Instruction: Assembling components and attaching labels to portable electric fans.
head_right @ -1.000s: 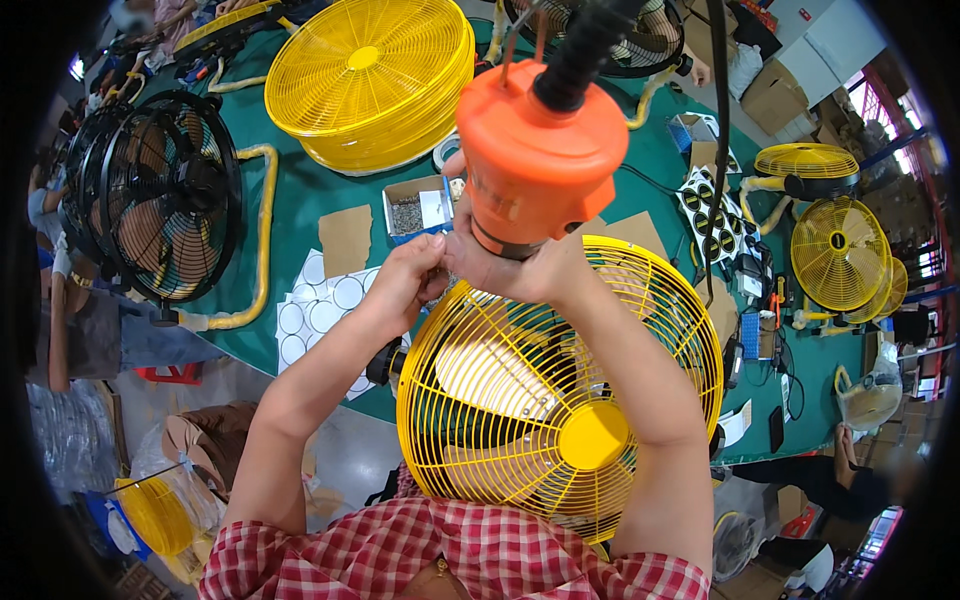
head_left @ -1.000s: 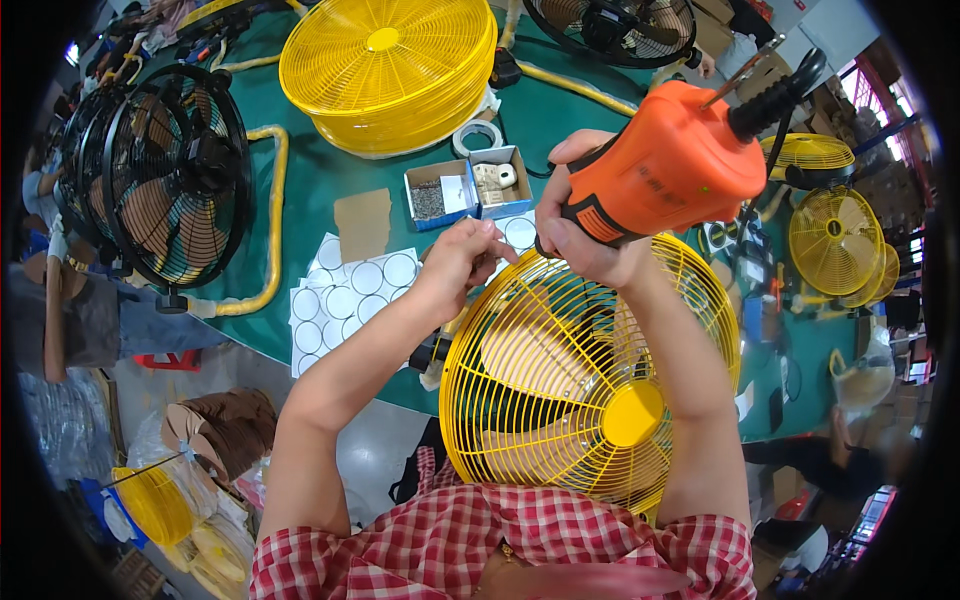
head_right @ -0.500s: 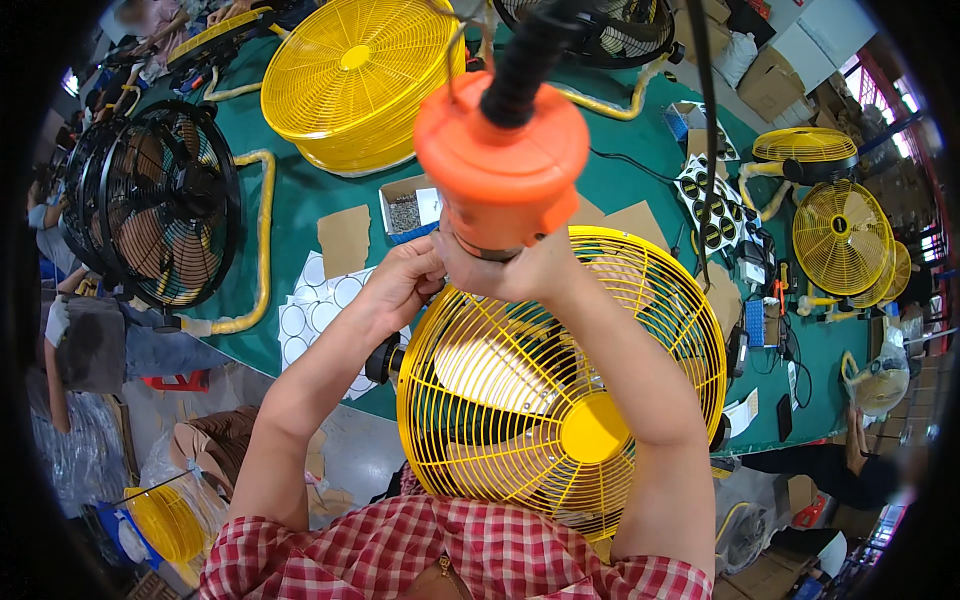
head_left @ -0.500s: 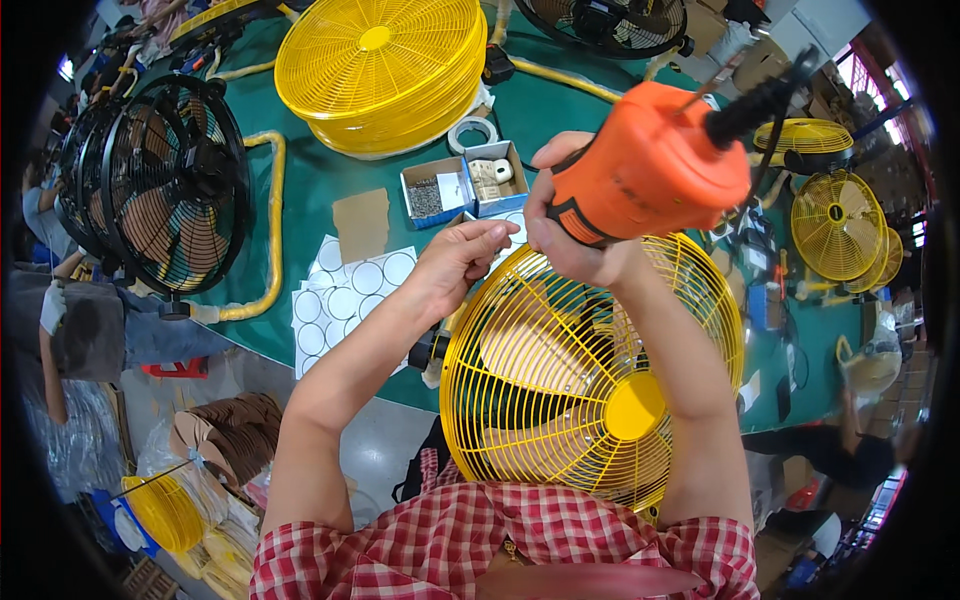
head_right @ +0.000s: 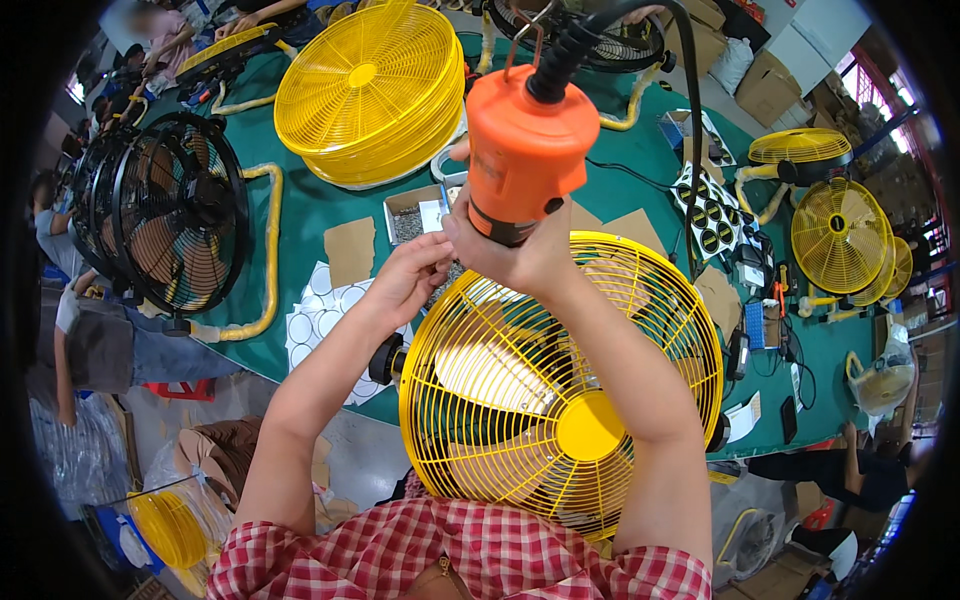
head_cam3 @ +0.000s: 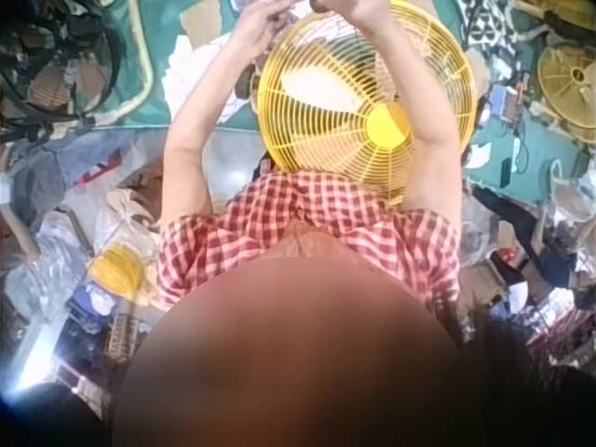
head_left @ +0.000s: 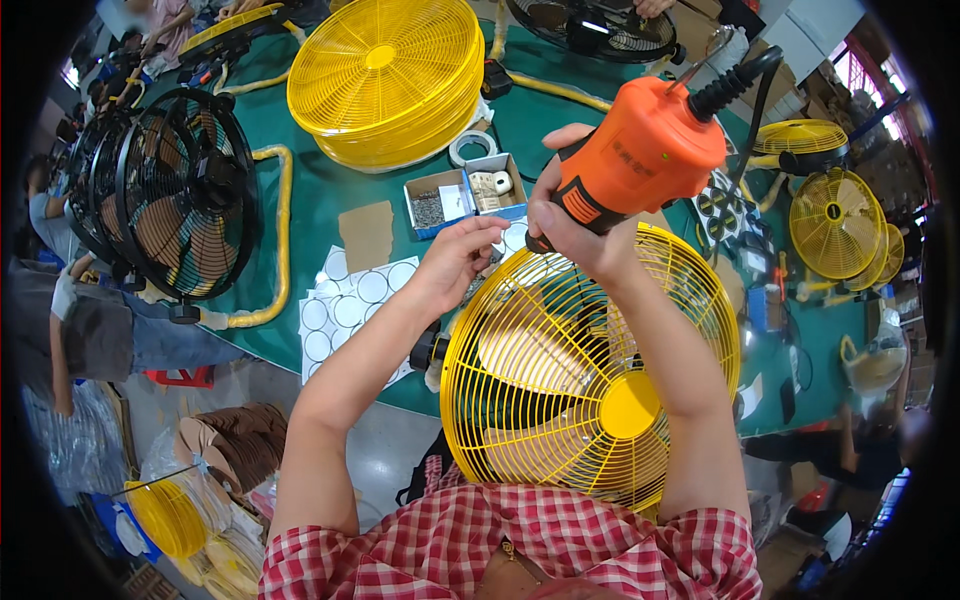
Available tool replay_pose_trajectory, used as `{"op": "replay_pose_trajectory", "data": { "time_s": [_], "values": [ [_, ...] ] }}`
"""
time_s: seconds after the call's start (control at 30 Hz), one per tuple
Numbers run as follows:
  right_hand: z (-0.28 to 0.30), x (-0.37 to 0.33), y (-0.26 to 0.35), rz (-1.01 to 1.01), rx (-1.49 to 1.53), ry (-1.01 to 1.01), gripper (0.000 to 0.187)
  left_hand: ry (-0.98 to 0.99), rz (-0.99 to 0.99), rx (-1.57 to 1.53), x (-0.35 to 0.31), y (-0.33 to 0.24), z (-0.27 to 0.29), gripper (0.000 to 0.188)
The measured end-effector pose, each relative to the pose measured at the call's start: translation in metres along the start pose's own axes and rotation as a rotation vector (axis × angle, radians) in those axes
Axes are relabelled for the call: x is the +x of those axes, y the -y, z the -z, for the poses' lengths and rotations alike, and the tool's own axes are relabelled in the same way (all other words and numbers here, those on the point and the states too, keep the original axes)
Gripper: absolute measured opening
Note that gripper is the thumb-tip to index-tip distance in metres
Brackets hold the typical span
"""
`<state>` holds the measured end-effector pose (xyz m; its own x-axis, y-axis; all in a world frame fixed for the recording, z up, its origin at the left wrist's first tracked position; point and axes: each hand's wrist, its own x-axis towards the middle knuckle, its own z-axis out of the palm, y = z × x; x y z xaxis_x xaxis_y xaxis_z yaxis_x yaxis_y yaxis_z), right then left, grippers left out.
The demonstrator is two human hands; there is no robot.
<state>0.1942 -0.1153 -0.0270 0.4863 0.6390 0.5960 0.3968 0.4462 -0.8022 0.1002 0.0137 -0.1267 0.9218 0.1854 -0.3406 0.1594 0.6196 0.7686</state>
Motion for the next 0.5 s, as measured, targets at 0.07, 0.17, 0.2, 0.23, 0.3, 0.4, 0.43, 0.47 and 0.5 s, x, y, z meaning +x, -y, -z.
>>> {"op": "replay_pose_trajectory", "data": {
  "time_s": [0.07, 0.17, 0.2, 0.23, 0.3, 0.4, 0.43, 0.47, 0.5],
  "values": [
    [0.001, 0.003, 0.000, 0.002, -0.028, 0.010, 0.046, 0.032, -0.010, 0.057, 0.001, -0.001, -0.003, 0.017],
    [0.005, 0.006, 0.000, -0.035, 0.004, -0.064, 0.048, 0.116, -0.274, 0.628, 0.004, 0.002, -0.010, 0.017],
    [0.006, 0.007, 0.000, -0.053, 0.068, -0.098, 0.049, 0.137, -0.340, 0.736, 0.006, 0.001, -0.011, 0.016],
    [0.007, 0.007, 0.000, -0.073, 0.131, -0.143, 0.049, 0.160, -0.407, 0.844, 0.008, 0.000, -0.012, 0.016],
    [0.009, 0.008, 0.000, -0.070, 0.142, -0.156, 0.049, 0.203, -0.433, 0.902, 0.012, -0.005, -0.011, 0.017],
    [0.011, 0.008, 0.000, -0.086, 0.168, -0.187, 0.047, 0.239, -0.486, 0.983, 0.016, -0.007, -0.011, 0.015],
    [0.012, 0.008, 0.000, -0.079, 0.175, -0.188, 0.047, 0.243, -0.532, 1.004, 0.017, -0.007, -0.010, 0.014],
    [0.012, 0.008, 0.000, -0.073, 0.183, -0.189, 0.047, 0.232, -0.510, 1.011, 0.017, -0.007, -0.010, 0.014],
    [0.012, 0.008, 0.000, -0.074, 0.184, -0.194, 0.047, 0.245, -0.552, 1.015, 0.017, -0.006, -0.011, 0.013]
  ]
}}
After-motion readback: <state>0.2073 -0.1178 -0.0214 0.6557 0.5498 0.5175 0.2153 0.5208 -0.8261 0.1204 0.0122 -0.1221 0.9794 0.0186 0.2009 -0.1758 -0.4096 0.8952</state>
